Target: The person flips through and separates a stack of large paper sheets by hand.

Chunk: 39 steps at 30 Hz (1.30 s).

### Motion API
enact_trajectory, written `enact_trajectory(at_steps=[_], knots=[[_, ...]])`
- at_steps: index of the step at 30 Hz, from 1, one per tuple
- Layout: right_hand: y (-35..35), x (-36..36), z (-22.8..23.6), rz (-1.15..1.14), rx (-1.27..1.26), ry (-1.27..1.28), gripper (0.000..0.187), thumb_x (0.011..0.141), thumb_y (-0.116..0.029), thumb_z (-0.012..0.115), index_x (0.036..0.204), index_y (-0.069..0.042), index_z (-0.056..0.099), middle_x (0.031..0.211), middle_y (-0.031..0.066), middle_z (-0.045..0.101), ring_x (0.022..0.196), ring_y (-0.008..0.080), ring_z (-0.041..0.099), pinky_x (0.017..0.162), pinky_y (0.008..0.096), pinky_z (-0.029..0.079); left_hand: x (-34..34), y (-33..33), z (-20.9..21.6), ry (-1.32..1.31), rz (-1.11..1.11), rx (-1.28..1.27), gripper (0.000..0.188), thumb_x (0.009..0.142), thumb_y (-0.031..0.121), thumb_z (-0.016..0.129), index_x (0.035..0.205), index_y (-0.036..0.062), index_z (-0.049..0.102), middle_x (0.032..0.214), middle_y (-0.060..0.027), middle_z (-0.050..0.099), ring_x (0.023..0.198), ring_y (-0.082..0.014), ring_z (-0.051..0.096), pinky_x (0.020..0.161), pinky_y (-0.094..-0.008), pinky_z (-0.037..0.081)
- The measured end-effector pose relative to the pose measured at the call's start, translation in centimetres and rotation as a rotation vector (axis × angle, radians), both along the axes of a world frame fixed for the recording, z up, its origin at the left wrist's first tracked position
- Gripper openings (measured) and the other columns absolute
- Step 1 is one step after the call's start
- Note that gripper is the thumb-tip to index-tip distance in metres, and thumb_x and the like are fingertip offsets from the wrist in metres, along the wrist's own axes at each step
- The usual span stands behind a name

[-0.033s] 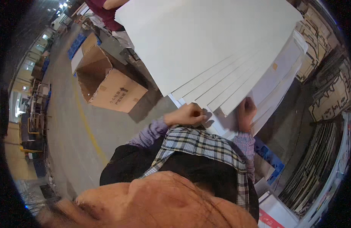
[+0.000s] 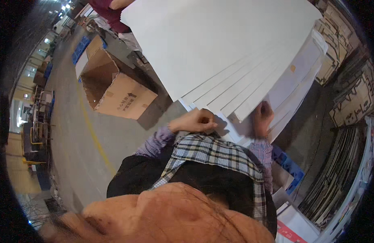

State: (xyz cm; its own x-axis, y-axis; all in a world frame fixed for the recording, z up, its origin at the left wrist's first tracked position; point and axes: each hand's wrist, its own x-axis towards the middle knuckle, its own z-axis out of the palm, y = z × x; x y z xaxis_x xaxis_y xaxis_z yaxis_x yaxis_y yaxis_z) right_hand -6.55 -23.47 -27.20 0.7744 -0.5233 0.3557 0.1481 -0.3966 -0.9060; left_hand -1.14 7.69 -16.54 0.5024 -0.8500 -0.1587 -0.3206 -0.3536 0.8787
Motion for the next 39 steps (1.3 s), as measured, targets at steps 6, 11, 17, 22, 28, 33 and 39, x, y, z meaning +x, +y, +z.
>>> enact_trajectory(at_steps=[6,11,17,22,28,33,39], knots=[[-0.3,1.2,1.4,-0.056,-0.092,-0.03,0.024,0.102,-0.015,0.066,0.091,0.006,0.067,0.072,0.0084,0.064,0.07,0.0136,0.058,0.064,0.0334,0.048,-0.2,6.4,16.3,-0.344,0.103,-0.679,0.022,0.08,0.012,0.09,0.076,0.0048,0.07,0.075,-0.0055,0.068,0.07,-0.023,0.061,0.062,-0.0361,0.048],[-1.4,1.5,-1.8,-0.065,-0.079,-0.03,0.031,0.103,-0.022,0.068,0.085,0.003,0.065,0.067,0.0094,0.058,0.063,0.0152,0.052,0.058,0.0358,0.045,-0.9,3.8,20.1,-1.082,0.172,-0.49,0.025,0.07,0.015,0.092,0.09,0.0096,0.078,0.093,-0.007,0.073,0.091,-0.0283,0.066,0.076,-0.0425,0.053],[0.3,0.8,0.4,-0.06,-0.102,-0.033,0.033,0.104,-0.022,0.068,0.083,0.002,0.064,0.065,0.0081,0.054,0.062,0.0132,0.048,0.057,0.0344,0.043,0.8,1.8,19.1,-1.374,0.032,-0.272,0.04,0.072,0.01,0.085,0.111,0.0167,0.081,0.115,-0.0058,0.073,0.105,-0.0274,0.067,0.088,-0.045,0.055],[-0.3,0.6,0.1,-0.082,-0.073,0.022,0.033,0.104,-0.021,0.067,0.083,0.004,0.063,0.065,0.0088,0.053,0.062,0.0131,0.047,0.057,0.0344,0.042,0.7,1.5,18.9,-1.345,0.009,-0.29,0.037,0.074,0.006,0.084,0.111,0.014,0.08,0.115,-0.0068,0.074,0.107,-0.0283,0.068,0.089,-0.0451,0.055],[0.5,0.6,1.4,-0.079,-0.086,0.027,0.035,0.105,-0.02,0.066,0.082,0.005,0.06,0.065,0.0091,0.05,0.062,0.0128,0.045,0.057,0.0348,0.041,2.1,1.9,17.5,-1.427,0.045,-0.311,0.027,0.077,0.0,0.082,0.103,0.0076,0.078,0.111,-0.0093,0.076,0.105,-0.0303,0.071,0.087,-0.0449,0.057],[0.3,0.6,1.1,-0.078,-0.066,0.082,0.034,0.105,-0.021,0.066,0.083,0.005,0.061,0.066,0.0087,0.051,0.063,0.0122,0.045,0.058,0.0343,0.042,2.5,2.1,16.4,-1.405,0.081,-0.403,0.02,0.078,-0.002,0.082,0.096,0.0041,0.075,0.105,-0.0105,0.077,0.104,-0.0299,0.072,0.085,-0.0444,0.057],[0.2,0.8,0.7,-0.026,0.017,0.017,0.032,0.105,-0.021,0.067,0.086,0.004,0.065,0.067,0.008,0.054,0.064,0.011,0.047,0.058,0.0331,0.042,1.6,1.2,17.3,-1.409,0.102,-0.35,0.023,0.076,0.0,0.083,0.097,0.005,0.076,0.104,-0.009,0.076,0.101,-0.0293,0.071,0.086,-0.0447,0.056]])
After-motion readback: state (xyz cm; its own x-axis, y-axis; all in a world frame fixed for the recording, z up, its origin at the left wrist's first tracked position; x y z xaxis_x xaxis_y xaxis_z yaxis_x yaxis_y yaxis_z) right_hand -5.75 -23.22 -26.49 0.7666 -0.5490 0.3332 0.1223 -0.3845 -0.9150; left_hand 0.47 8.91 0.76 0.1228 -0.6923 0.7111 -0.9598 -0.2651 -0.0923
